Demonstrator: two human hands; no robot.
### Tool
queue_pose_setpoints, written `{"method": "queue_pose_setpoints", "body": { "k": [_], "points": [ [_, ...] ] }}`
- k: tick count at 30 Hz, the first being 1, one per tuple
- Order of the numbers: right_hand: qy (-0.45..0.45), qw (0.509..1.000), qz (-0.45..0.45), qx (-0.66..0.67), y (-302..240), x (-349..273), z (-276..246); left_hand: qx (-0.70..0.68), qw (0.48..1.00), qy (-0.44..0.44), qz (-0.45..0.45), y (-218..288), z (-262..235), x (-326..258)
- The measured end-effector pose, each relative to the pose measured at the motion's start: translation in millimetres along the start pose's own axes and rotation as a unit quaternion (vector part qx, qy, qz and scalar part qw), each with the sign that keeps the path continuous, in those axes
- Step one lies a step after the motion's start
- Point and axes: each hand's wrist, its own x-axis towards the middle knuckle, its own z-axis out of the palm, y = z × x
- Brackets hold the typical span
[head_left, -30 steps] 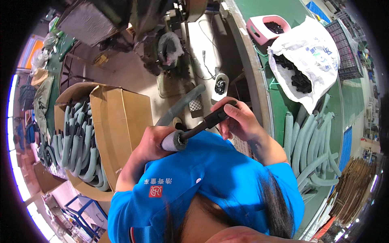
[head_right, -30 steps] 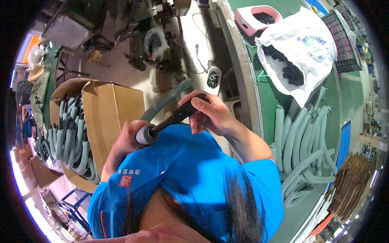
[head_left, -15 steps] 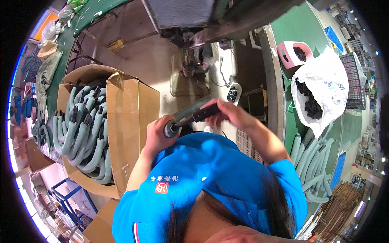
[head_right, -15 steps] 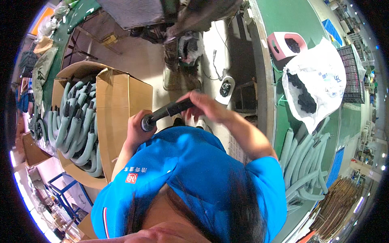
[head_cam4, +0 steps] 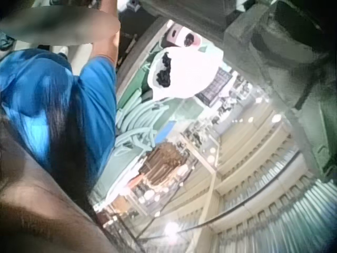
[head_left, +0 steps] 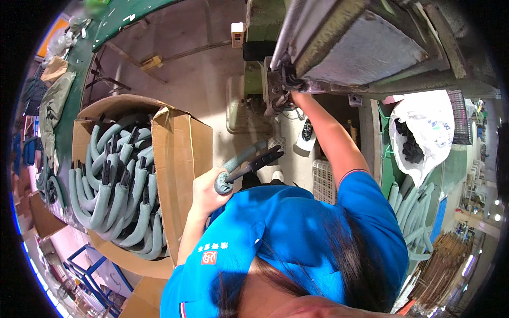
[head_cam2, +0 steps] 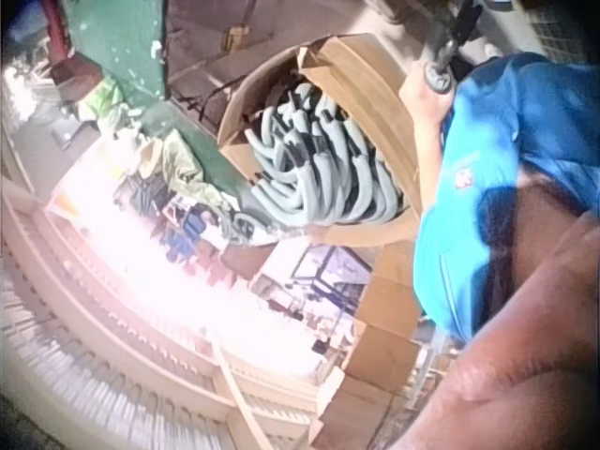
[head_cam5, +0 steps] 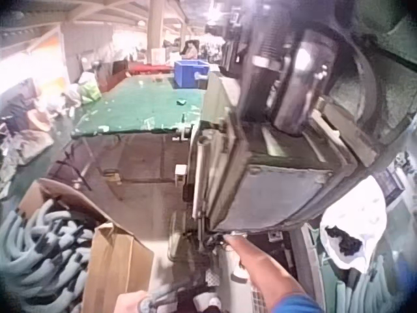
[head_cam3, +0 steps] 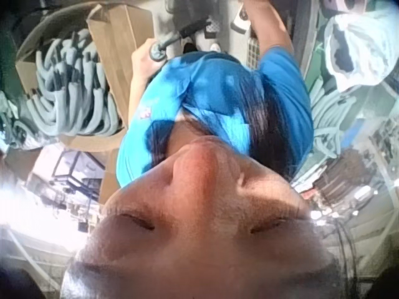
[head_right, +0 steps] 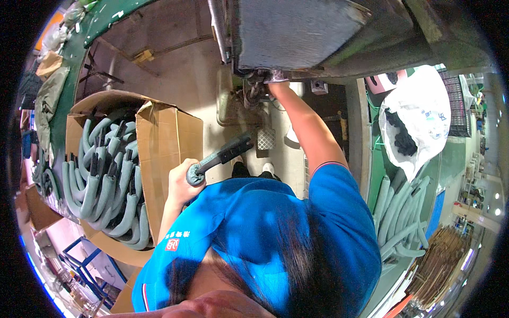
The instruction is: The person repeatedly picks up gray flexible tubes and black plastic end caps, inserts the caps into the tube ends using a press machine, and places the finished assemblies into a cardboard box. The process is repeated continuously throughout the clip.
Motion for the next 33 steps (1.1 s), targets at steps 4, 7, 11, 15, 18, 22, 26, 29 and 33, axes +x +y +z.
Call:
{"method": "queue_pose_setpoints", "body": {
  "k": [4, 7, 11, 15, 18, 22, 26, 29, 33],
  "points": [
    [-0.058, 0.993, 0.062, 0.077, -5.6, -5.6, -27.2, -0.003, 1.000, -0.014, 0.003, -7.7, -5.6, 10.4],
    [-0.084, 0.979, 0.116, 0.146, -8.7, -9.1, -42.0, -0.019, 0.999, -0.035, -0.003, -8.5, -10.5, 25.2],
    [-0.110, 0.939, 0.197, 0.259, -12.3, -7.7, -53.4, -0.021, 0.999, -0.043, 0.011, -5.0, -15.0, 37.1],
    [-0.141, 0.845, 0.288, 0.429, -18.2, -10.7, -66.3, -0.012, 0.999, -0.018, 0.028, -2.6, -14.8, 37.2],
    [-0.163, 0.749, 0.317, 0.558, -14.0, -21.4, -75.7, -0.012, 1.000, -0.020, 0.014, 0.6, -14.1, 35.9],
    [-0.206, 0.660, 0.315, 0.650, -21.1, -36.0, -93.5, -0.006, 1.000, -0.026, 0.000, 4.0, -13.0, 31.5],
    [-0.236, 0.661, 0.277, 0.656, -48.5, -45.1, -122.9, -0.009, 1.000, -0.011, 0.004, 6.3, -8.8, 29.7],
    [-0.244, 0.695, 0.239, 0.632, -70.2, -43.8, -143.0, -0.017, 1.000, 0.005, 0.004, 10.0, -3.2, 26.8],
    [-0.235, 0.729, 0.200, 0.611, -86.1, -40.2, -151.1, -0.019, 1.000, 0.017, 0.016, 16.2, 2.6, 24.9]
  ]
}}
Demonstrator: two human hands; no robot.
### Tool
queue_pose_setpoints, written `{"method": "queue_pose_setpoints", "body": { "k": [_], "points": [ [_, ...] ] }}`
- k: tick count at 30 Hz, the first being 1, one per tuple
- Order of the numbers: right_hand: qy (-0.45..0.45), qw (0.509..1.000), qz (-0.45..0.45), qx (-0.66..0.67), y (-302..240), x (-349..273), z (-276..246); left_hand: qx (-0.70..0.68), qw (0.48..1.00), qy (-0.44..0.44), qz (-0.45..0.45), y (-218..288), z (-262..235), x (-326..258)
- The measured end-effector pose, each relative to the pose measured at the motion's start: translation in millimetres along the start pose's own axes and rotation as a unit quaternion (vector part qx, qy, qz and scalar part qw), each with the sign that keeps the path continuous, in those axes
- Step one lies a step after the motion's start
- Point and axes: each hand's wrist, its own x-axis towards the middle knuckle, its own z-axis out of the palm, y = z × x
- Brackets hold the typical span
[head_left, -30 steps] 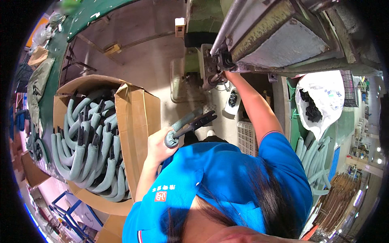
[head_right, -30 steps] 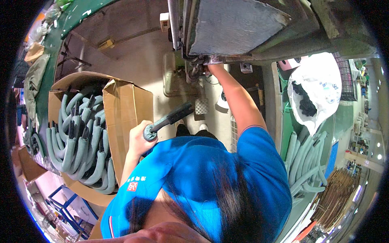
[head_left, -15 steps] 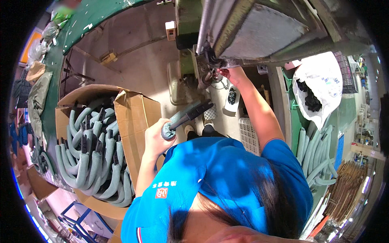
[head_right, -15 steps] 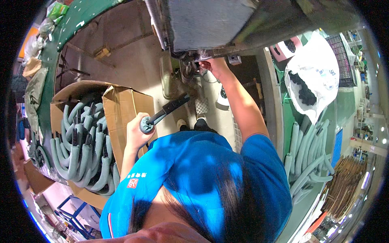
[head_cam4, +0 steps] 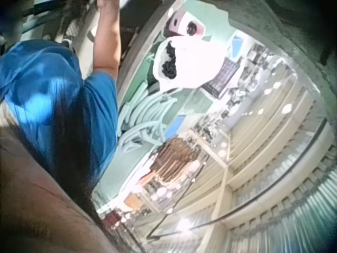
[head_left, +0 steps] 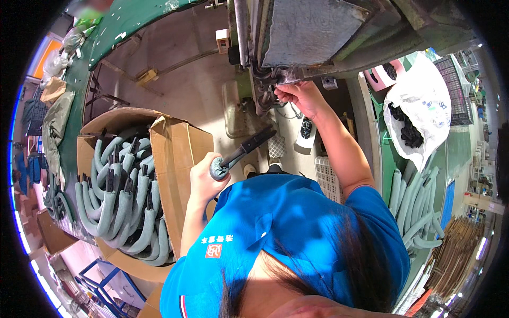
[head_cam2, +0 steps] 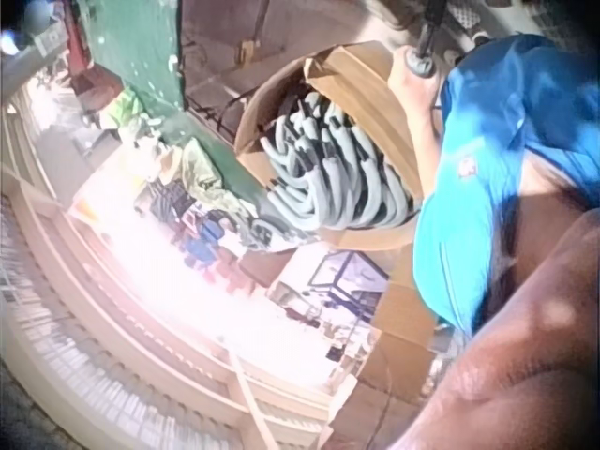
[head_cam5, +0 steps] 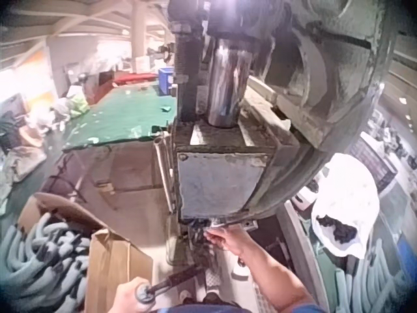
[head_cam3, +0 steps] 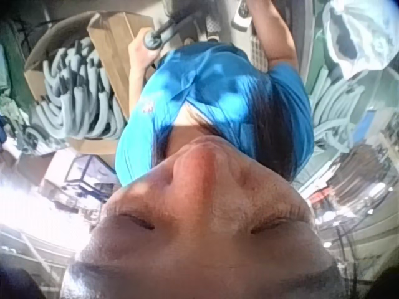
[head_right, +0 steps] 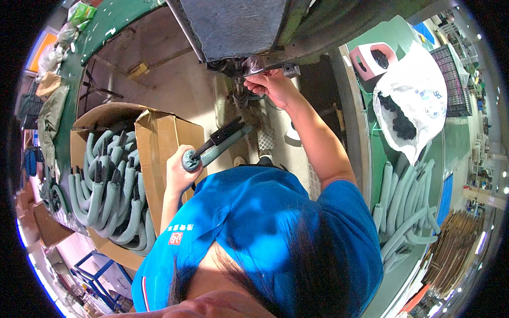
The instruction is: The person repeatedly picks up gray flexible tubes and black plastic end caps, inserts the caps into the tube ends using a press machine, and places the finished assemblies into a cardboard box. The process is repeated continuously throughout the clip.
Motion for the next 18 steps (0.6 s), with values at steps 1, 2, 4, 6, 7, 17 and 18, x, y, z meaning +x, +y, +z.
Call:
{"method": "queue_pose_setpoints", "body": {
  "k": [1, 2, 4, 6, 7, 17, 18],
  "points": [
    [-0.002, 1.000, -0.001, -0.010, -1.2, 0.9, 1.0, -0.001, 1.000, 0.003, -0.003, 0.9, 1.0, -0.9],
    [-0.005, 1.000, -0.001, -0.017, -0.5, 2.4, 0.7, -0.003, 1.000, 0.006, -0.006, 1.4, 2.0, -2.0],
    [-0.010, 0.999, 0.000, -0.030, 3.3, 6.0, -0.1, -0.004, 1.000, 0.013, -0.011, 1.9, 3.2, -4.3],
    [-0.005, 1.000, 0.003, -0.018, 2.0, 7.3, 0.8, -0.001, 1.000, 0.018, -0.014, 2.9, 3.2, -6.4],
    [-0.003, 1.000, 0.004, -0.012, 0.8, 7.8, 2.2, 0.000, 1.000, 0.019, -0.019, 3.3, 3.0, -7.5],
    [-0.020, 0.998, 0.062, -0.024, -4.1, 13.7, 2.2, 0.024, 0.999, 0.010, -0.026, 3.9, 8.0, -0.4],
    [-0.035, 0.997, 0.056, 0.027, -0.1, 18.9, -6.0, 0.026, 0.999, 0.007, -0.026, 4.8, 8.6, 2.9]
  ]
}}
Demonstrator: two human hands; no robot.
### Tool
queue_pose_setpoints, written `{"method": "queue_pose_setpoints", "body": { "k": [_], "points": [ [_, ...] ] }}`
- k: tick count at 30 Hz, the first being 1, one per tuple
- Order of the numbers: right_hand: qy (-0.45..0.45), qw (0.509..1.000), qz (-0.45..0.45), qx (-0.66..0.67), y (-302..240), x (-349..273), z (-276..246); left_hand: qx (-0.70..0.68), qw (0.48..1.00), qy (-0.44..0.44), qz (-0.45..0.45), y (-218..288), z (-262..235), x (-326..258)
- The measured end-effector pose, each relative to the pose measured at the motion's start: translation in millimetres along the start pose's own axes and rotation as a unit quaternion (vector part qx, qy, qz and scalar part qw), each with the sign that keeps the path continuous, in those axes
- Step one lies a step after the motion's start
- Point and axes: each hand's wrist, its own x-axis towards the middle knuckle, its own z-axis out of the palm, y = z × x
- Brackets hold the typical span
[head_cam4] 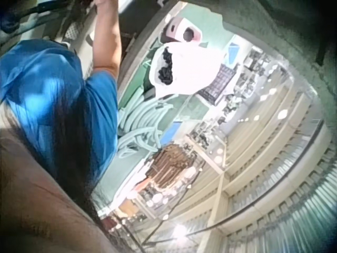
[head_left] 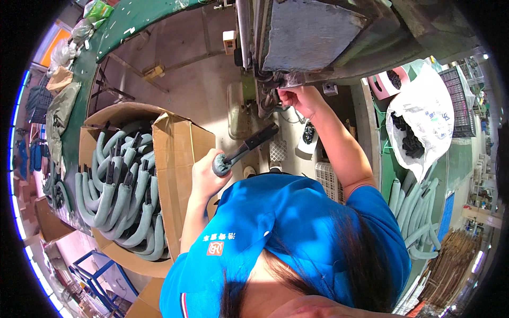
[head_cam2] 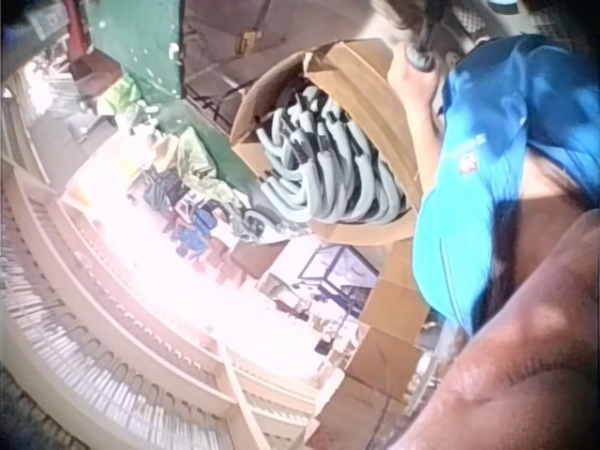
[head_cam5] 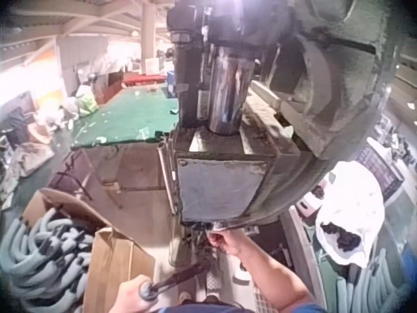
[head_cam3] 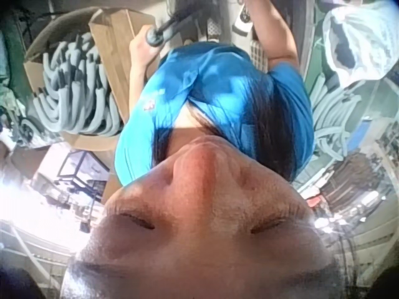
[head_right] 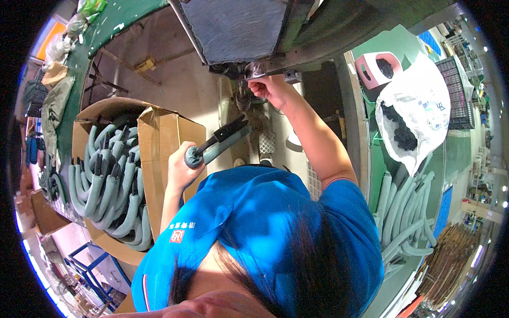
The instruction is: The person repeatedly picks up gray flexible tubes and black plastic end caps, inserts the caps into the tube ends using a press machine, and places the finished assemblies into a cardboard box. The process is repeated continuously throughout the clip.
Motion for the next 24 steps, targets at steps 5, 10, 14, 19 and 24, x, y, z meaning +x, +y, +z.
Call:
{"method": "queue_pose_setpoints", "body": {
  "k": [5, 10, 14, 19, 24],
  "points": [
    [0.094, 0.992, -0.068, 0.049, 9.4, 2.3, -25.4, 0.047, 0.999, -0.010, 0.017, 3.4, 9.3, 30.1],
    [0.206, 0.969, -0.132, 0.020, 1.9, 2.3, 18.8, 0.067, 0.995, -0.052, 0.044, 18.6, 22.3, 81.6],
    [0.222, 0.972, -0.020, 0.067, -20.7, 5.6, 44.1, 0.089, 0.985, 0.016, 0.146, 16.8, 27.7, 113.6],
    [0.145, 0.964, -0.129, 0.182, -25.6, 14.0, 48.6, 0.083, 0.987, 0.003, 0.140, 10.6, 26.4, 126.3],
    [0.114, 0.980, -0.134, 0.087, -22.5, 14.1, 43.1, 0.044, 0.993, -0.012, 0.107, 4.7, 32.1, 123.6]
  ]
}}
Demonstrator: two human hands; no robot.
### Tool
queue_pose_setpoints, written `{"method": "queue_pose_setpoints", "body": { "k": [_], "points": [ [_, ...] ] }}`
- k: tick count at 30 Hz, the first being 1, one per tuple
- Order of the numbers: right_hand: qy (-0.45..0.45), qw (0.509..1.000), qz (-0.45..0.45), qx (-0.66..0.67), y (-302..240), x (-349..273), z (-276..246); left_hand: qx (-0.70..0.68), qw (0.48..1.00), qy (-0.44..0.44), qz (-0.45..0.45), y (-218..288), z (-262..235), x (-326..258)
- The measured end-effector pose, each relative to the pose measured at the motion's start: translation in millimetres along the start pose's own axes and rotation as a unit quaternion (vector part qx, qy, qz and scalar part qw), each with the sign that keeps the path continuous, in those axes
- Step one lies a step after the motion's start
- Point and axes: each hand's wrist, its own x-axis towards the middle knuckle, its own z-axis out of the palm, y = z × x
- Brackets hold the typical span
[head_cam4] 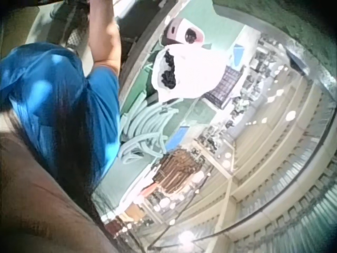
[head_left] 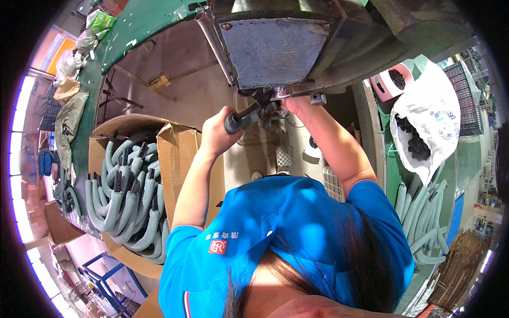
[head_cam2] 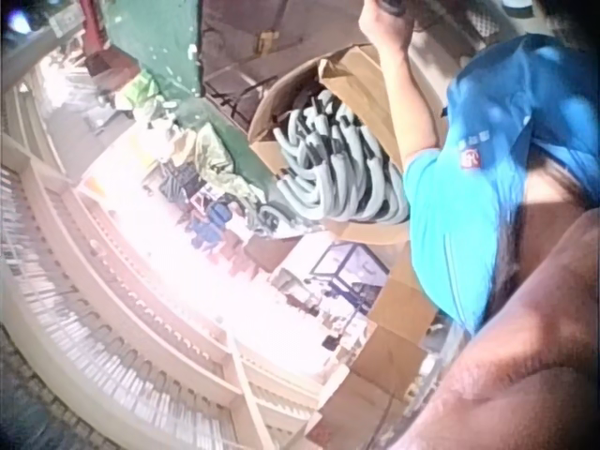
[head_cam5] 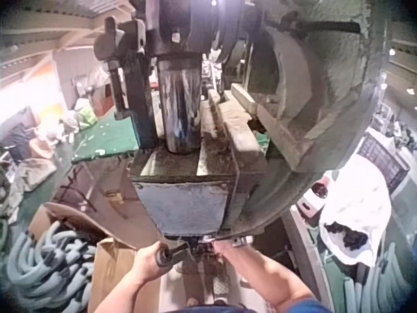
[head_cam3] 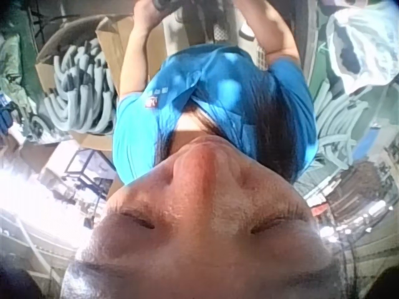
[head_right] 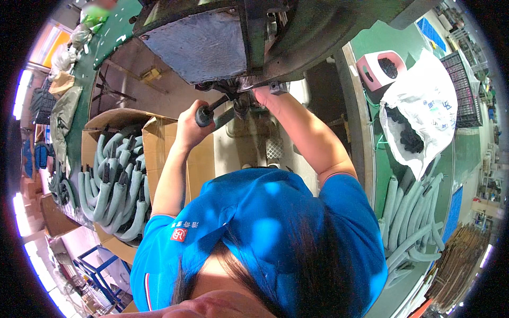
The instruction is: The person repeatedly picks up gray flexible tubes and black plastic end caps, inserts the caps into the tube ends using a press machine, and places the finished assemblies into a cardboard box. The process is repeated continuously throughout the clip.
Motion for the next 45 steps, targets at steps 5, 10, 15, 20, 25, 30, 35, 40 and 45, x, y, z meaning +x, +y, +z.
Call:
{"method": "queue_pose_setpoints", "body": {
  "k": [5, 10, 15, 20, 25, 30, 35, 40, 45],
  "points": [
    [0.045, 0.991, 0.010, -0.126, 2.9, -2.7, -1.1, 0.032, 0.999, -0.015, -0.006, 0.0, 1.8, -0.7],
    [0.077, 0.992, 0.060, -0.081, -16.4, -16.1, 13.1, 0.069, 0.997, -0.019, 0.014, 12.5, -5.9, 7.7],
    [0.036, 0.981, 0.048, -0.186, 15.3, -6.9, -1.7, 0.047, 0.999, -0.020, -0.007, -6.1, 2.1, 0.1],
    [0.073, 0.948, 0.043, -0.306, 115.7, 64.6, -109.1, 0.054, 0.987, -0.123, -0.087, -26.2, 14.4, 12.0],
    [0.102, 0.956, 0.022, -0.274, 95.0, 46.0, -67.8, 0.153, 0.981, -0.106, -0.046, -12.9, 6.4, 22.1],
    [0.078, 0.944, -0.004, -0.321, 86.0, 36.1, -60.5, 0.277, 0.953, -0.123, 0.001, 24.8, 27.5, 42.9],
    [0.037, 0.944, -0.047, -0.324, 106.9, 47.2, -90.5, 0.223, 0.972, -0.043, 0.067, 29.2, 37.9, 44.2],
    [0.025, 0.900, -0.052, -0.432, 42.7, 18.8, -24.8, 0.243, 0.962, -0.118, -0.028, 18.4, 26.8, 35.2],
    [0.046, 0.950, -0.021, -0.309, 80.0, 47.4, -87.3, 0.193, 0.975, -0.109, 0.033, -15.1, 2.4, 22.4]
  ]
}}
